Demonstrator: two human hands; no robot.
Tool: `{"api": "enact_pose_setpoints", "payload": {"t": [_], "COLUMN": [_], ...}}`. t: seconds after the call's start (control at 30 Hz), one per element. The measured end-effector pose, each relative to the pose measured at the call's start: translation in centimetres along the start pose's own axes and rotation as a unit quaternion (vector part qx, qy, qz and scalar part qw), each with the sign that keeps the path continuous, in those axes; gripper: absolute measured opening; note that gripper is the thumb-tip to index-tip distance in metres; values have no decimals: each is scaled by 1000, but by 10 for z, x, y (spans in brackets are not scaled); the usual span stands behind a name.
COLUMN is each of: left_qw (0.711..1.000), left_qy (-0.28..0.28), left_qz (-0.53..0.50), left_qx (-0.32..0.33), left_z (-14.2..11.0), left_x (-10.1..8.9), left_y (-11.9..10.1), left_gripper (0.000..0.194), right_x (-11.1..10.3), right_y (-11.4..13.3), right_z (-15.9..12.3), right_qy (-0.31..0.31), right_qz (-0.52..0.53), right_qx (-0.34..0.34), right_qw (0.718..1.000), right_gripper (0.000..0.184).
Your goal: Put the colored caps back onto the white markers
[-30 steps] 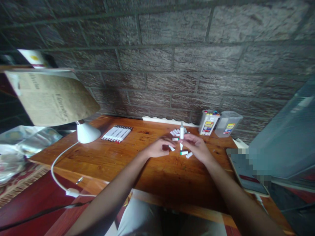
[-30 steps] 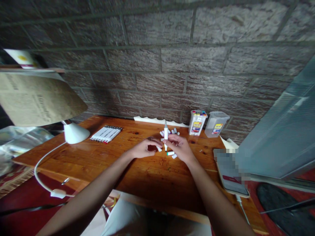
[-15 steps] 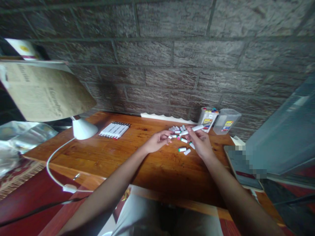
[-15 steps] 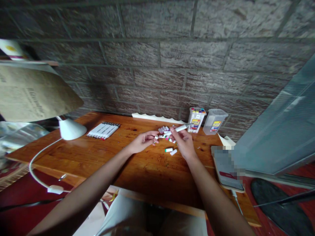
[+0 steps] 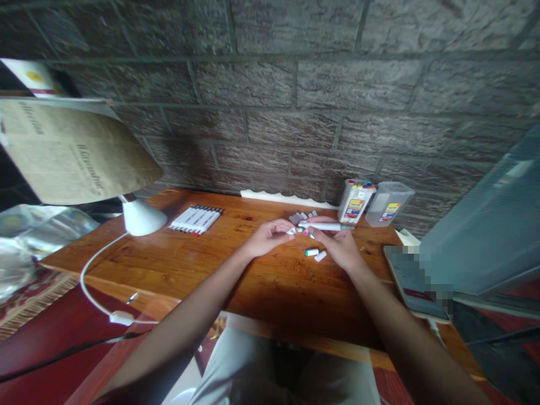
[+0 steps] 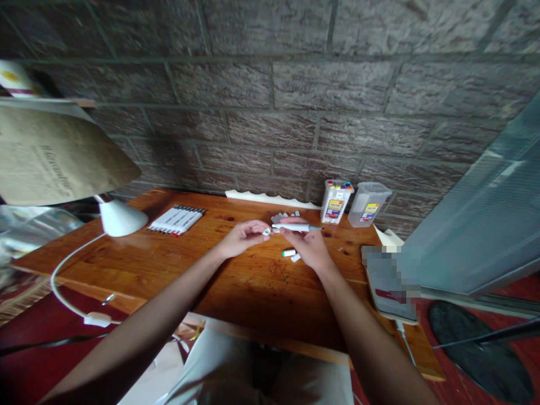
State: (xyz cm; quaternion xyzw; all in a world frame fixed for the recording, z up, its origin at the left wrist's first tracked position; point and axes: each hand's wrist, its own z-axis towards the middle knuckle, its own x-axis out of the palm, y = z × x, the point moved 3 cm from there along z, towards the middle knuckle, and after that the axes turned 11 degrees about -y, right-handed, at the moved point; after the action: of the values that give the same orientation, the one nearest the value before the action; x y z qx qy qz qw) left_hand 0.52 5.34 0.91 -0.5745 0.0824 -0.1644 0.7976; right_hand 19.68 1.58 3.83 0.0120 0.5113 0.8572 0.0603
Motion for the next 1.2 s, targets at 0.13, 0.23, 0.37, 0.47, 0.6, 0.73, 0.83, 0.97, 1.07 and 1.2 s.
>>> {"api": "enact_pose_setpoints", "payload": {"t": [0.13,0.23,0.37,0.47,0.6,0.73,0.83,0.97,1.07,1.2], "left_qw": [999,999,999,998,998,997,997,998,997,997], "left_qy": [23,32,38,51,59,68,58,37,38,44], "left_qz": [-23,-22,-10,-8,7,19,26,38,43,55], "left_qx": [-23,-32,-36,-35,-34,-28,-31,-39,-44,-42], "left_z": [-1,-1,-2,-3,-4,-6,-6,-5,-4,-3], "left_x": [0,0,3,5,6,8,9,8,7,5], "left_y": [5,8,7,5,2,-3,-6,-7,-4,1], "left_gripper": [34,36,35,33,30,30,31,33,35,36], "right_x": [3,4,5,6,8,-6,-28,-46,-36,-12], "right_y": [3,4,4,4,9,16,15,5,1,6], "right_z": [-2,-3,-4,-5,-7,-2,8,17,15,5], "right_qy": [33,44,44,51,81,57,-29,-150,-152,-63], "right_qz": [-14,-22,-45,-67,-119,-166,-179,-116,-42,3], "right_qx": [-25,-40,-57,-97,-154,-195,-198,-105,-16,21], "right_qw": [999,998,996,992,978,965,963,976,987,998], "right_gripper": [21,20,21,18,16,16,16,17,27,29]}}
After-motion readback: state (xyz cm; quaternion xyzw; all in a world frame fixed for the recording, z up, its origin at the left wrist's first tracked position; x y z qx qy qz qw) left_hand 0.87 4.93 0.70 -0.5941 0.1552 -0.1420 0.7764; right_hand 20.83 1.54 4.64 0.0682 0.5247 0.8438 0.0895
